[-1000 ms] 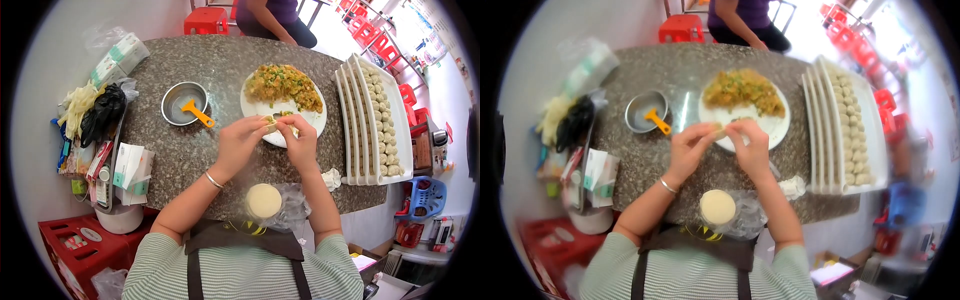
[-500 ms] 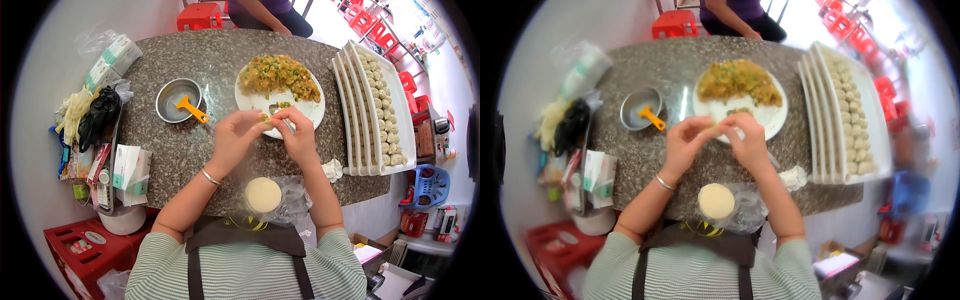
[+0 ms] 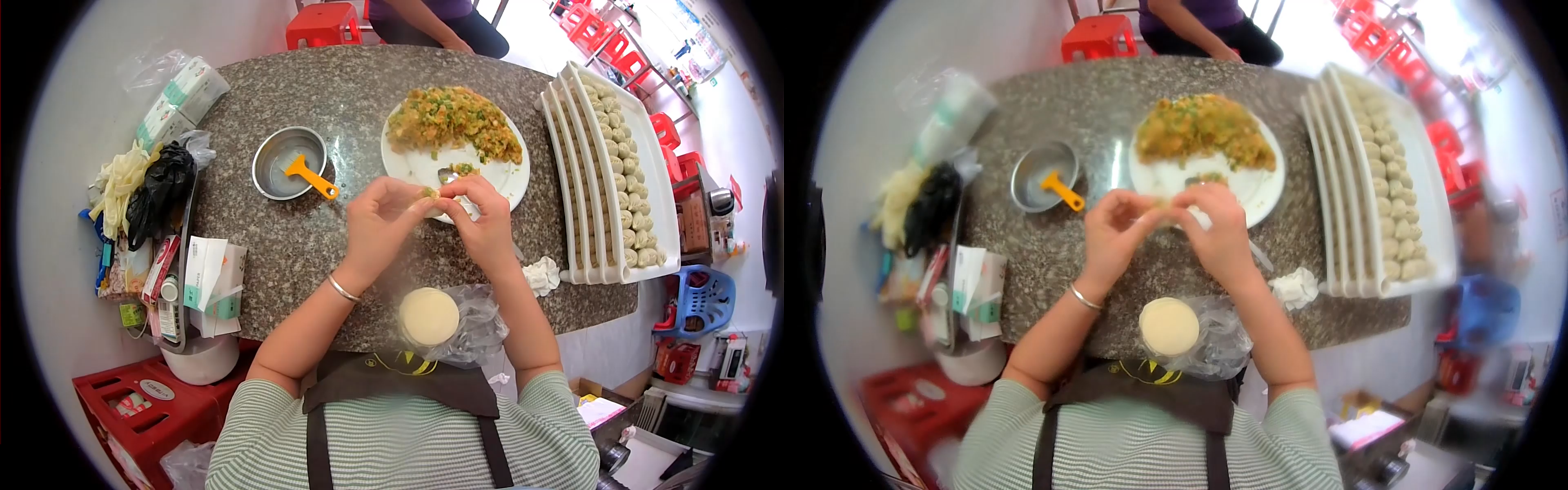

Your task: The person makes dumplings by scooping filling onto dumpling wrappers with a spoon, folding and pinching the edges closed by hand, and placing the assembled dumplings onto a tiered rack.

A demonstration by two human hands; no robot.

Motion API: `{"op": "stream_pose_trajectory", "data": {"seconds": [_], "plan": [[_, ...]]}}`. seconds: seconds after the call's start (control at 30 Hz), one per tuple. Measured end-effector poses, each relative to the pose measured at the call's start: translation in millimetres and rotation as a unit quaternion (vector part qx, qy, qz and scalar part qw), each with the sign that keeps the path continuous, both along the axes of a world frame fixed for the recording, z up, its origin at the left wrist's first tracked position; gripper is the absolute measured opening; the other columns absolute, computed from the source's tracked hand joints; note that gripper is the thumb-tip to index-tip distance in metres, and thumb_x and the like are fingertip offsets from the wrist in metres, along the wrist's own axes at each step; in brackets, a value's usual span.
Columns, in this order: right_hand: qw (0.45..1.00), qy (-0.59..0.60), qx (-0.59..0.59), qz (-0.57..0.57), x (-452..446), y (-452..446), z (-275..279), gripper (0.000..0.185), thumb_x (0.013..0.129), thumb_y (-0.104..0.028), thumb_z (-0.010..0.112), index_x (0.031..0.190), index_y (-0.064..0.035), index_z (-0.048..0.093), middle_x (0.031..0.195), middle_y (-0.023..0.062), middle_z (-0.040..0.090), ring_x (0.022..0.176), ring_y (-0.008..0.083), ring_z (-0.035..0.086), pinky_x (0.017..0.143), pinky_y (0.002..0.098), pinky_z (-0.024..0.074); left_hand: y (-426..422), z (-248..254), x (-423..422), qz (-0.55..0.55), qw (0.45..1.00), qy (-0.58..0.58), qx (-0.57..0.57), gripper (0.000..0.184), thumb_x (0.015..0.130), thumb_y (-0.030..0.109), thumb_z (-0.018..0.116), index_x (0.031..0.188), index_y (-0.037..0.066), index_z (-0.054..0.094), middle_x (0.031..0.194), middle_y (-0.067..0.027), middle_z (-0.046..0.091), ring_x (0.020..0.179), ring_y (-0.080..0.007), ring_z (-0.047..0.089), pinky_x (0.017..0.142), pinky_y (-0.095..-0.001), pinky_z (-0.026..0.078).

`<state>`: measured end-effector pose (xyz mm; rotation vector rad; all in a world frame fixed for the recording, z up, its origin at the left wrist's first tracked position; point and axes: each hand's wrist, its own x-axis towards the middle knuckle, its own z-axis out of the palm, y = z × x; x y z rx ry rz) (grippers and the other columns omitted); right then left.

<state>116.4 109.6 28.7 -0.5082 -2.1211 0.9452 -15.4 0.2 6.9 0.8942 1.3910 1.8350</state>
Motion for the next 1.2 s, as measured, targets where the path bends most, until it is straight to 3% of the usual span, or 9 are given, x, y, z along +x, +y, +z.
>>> {"op": "stream_pose_trajectory", "data": {"seconds": [0.13,0.2,0.37,0.57,0.63,0.7,0.77,0.9,1.2], "plan": [[0.998,0.047,-0.028,-0.037,0.8,2.1,-4.6,0.008,0.083,-0.004,0.067,0.088,0.0011,0.064,0.085,0.012,0.065,0.086,0.0272,0.062,0.08,0.0353,0.0477,2.6,-4.5,-1.8,-0.007,1.0,0.013,0.02,0.02,0.086,0.004,0.07,0.105,-0.003,0.07,0.106,-0.0098,0.07,0.093,-0.0138,0.067,0.082,-0.027,0.054],[0.986,0.008,-0.164,0.016,5.0,8.0,-2.7,0.008,0.084,-0.005,0.066,0.088,0.0011,0.063,0.084,0.0111,0.064,0.086,0.0255,0.061,0.08,0.0344,0.0473,1.4,-1.6,-2.8,-0.017,1.0,0.018,0.019,0.019,0.085,0.004,0.071,0.103,-0.003,0.071,0.105,-0.0099,0.071,0.093,-0.0145,0.067,0.082,-0.0278,0.054],[0.994,0.001,-0.103,0.04,4.8,5.1,7.6,0.008,0.085,-0.006,0.065,0.086,0.0008,0.062,0.082,0.01,0.063,0.085,0.025,0.061,0.079,0.0339,0.0472,-0.1,-0.9,-2.0,-0.012,0.995,0.097,0.016,0.015,0.083,0.006,0.072,0.096,-0.002,0.073,0.105,-0.0118,0.072,0.092,-0.0178,0.068,0.083,-0.0294,0.054],[1.0,0.005,-0.017,0.011,1.6,-2.5,7.8,0.007,0.084,-0.007,0.066,0.086,-0.0006,0.063,0.085,0.0127,0.064,0.086,0.0292,0.061,0.078,0.0376,0.0478,-0.3,5.1,5.7,0.029,0.999,0.027,0.016,0.014,0.083,0.005,0.072,0.096,-0.001,0.072,0.105,-0.0129,0.072,0.094,-0.0191,0.069,0.083,-0.0302,0.054],[1.0,0.009,-0.018,-0.004,1.5,-2.4,3.2,0.007,0.085,-0.007,0.066,0.086,-0.0005,0.063,0.085,0.0124,0.064,0.086,0.0283,0.061,0.078,0.0368,0.0477,0.0,5.7,5.3,0.04,0.999,-0.003,0.021,0.015,0.083,0.005,0.072,0.097,-0.001,0.072,0.105,-0.013,0.072,0.094,-0.0193,0.069,0.083,-0.0303,0.054],[1.0,0.012,-0.018,-0.021,2.0,-0.6,-2.2,0.007,0.086,-0.007,0.065,0.087,-0.0004,0.063,0.085,0.0121,0.064,0.086,0.0275,0.061,0.078,0.0359,0.0477,-0.6,-0.3,1.7,0.015,0.993,0.115,0.01,0.015,0.084,0.005,0.071,0.098,-0.001,0.072,0.105,-0.0126,0.072,0.095,-0.0193,0.069,0.083,-0.0305,0.054],[0.994,0.033,-0.107,-0.014,2.3,2.8,-5.7,0.008,0.087,-0.007,0.064,0.088,0.0003,0.062,0.084,0.0117,0.063,0.085,0.0246,0.061,0.078,0.0337,0.0472,0.4,-1.9,-0.4,0.009,0.992,0.127,0.021,0.015,0.084,0.004,0.07,0.098,-0.001,0.072,0.105,-0.0125,0.072,0.095,-0.0194,0.069,0.083,-0.0303,0.055],[0.987,-0.012,-0.159,0.03,6.0,7.3,1.7,0.009,0.087,-0.007,0.064,0.088,0.001,0.062,0.084,0.0115,0.062,0.084,0.0223,0.061,0.078,0.0322,0.0468,0.9,-2.9,-1.3,-0.01,0.988,0.15,0.043,0.014,0.085,0.004,0.069,0.098,0.0,0.072,0.105,-0.0126,0.072,0.094,-0.0194,0.07,0.083,-0.0299,0.055],[0.998,0.008,-0.056,0.023,0.9,-2.0,-1.1,0.008,0.085,-0.005,0.065,0.089,0.0014,0.062,0.085,0.0119,0.063,0.083,0.023,0.061,0.078,0.0322,0.0476,0.4,-4.1,1.1,0.014,0.999,0.035,0.019,0.025,0.086,0.005,0.072,0.108,-0.004,0.065,0.103,-0.0098,0.07,0.093,-0.0142,0.067,0.081,-0.0271,0.054]]}}
